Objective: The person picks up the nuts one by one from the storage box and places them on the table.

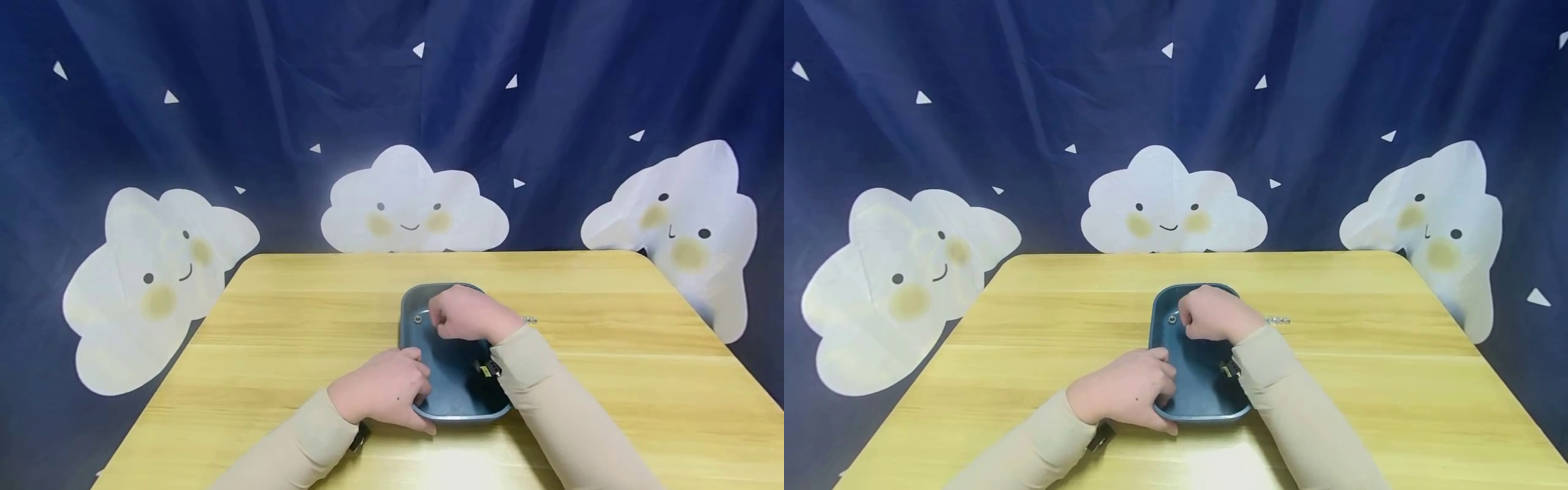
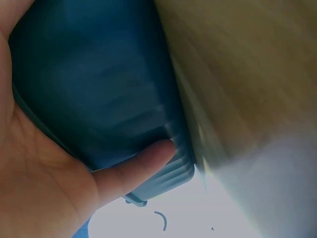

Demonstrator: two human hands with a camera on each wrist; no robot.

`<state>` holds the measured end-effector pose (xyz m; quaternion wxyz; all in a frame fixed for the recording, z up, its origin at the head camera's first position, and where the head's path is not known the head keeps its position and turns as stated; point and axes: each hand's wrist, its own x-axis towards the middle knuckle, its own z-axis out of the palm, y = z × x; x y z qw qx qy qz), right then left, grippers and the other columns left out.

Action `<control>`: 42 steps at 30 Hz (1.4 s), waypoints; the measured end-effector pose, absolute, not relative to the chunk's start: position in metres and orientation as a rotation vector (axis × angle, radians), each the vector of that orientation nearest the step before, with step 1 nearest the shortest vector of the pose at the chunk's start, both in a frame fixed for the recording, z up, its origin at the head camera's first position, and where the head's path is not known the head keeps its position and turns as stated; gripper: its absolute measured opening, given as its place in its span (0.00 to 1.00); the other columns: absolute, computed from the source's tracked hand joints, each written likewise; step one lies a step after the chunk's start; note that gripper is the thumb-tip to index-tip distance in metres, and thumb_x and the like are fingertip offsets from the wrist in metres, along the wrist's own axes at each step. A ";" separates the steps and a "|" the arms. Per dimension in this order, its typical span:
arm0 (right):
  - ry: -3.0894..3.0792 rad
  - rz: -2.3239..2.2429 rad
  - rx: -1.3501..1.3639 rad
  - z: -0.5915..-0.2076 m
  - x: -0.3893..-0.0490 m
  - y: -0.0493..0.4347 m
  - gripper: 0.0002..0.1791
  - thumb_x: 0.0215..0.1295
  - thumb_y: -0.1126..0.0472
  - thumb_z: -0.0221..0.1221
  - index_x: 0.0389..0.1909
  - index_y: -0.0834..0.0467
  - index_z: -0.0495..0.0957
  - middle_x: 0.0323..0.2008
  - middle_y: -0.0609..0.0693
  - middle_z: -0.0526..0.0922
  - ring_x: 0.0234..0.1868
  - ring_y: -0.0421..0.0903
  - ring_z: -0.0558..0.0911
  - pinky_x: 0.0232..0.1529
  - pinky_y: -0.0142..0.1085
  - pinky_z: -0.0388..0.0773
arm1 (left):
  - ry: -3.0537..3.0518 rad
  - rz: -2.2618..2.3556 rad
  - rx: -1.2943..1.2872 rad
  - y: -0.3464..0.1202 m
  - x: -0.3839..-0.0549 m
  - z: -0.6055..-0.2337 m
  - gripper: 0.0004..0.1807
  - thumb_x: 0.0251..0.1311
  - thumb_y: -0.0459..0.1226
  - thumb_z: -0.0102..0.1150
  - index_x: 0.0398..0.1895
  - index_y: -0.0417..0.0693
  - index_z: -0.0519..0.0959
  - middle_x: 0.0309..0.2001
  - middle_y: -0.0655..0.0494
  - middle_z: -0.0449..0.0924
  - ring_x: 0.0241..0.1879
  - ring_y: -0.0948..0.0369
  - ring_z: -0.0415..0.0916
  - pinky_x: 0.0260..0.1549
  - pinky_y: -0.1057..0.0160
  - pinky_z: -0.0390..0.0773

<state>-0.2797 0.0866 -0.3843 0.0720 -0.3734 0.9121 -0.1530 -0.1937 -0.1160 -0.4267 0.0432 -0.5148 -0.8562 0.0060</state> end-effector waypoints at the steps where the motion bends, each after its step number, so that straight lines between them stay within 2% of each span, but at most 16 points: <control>1: 2.754 -0.477 -1.128 -0.382 -0.278 0.089 0.09 0.59 0.66 0.62 0.25 0.48 0.77 0.22 0.39 0.74 0.23 0.39 0.72 0.30 0.35 0.72 | -2.616 0.017 -1.580 -0.116 -0.194 -0.427 0.30 0.45 0.70 0.68 0.10 0.64 0.67 0.19 0.75 0.59 0.27 0.65 0.54 0.25 0.71 0.54; 15: 2.841 -0.589 -1.116 -0.358 -0.260 0.126 0.09 0.58 0.67 0.61 0.26 0.48 0.78 0.22 0.38 0.72 0.27 0.39 0.72 0.33 0.37 0.72 | -2.632 0.009 -1.572 -0.118 -0.193 -0.428 0.29 0.44 0.70 0.68 0.10 0.65 0.68 0.20 0.75 0.59 0.28 0.65 0.55 0.23 0.71 0.55; 35: 2.880 -0.576 -0.830 -0.356 -0.274 0.190 0.07 0.57 0.66 0.57 0.25 0.50 0.76 0.22 0.40 0.73 0.26 0.41 0.72 0.33 0.39 0.69 | -2.643 0.020 -1.568 -0.116 -0.193 -0.427 0.30 0.46 0.70 0.68 0.11 0.64 0.66 0.20 0.74 0.59 0.28 0.65 0.54 0.24 0.71 0.55; 42: 2.866 -0.586 -0.701 -0.360 -0.280 0.219 0.06 0.61 0.65 0.58 0.27 0.51 0.76 0.22 0.42 0.73 0.26 0.42 0.71 0.33 0.40 0.67 | -2.646 0.042 -1.571 -0.115 -0.193 -0.426 0.30 0.46 0.70 0.68 0.11 0.64 0.67 0.20 0.73 0.59 0.28 0.65 0.55 0.24 0.71 0.55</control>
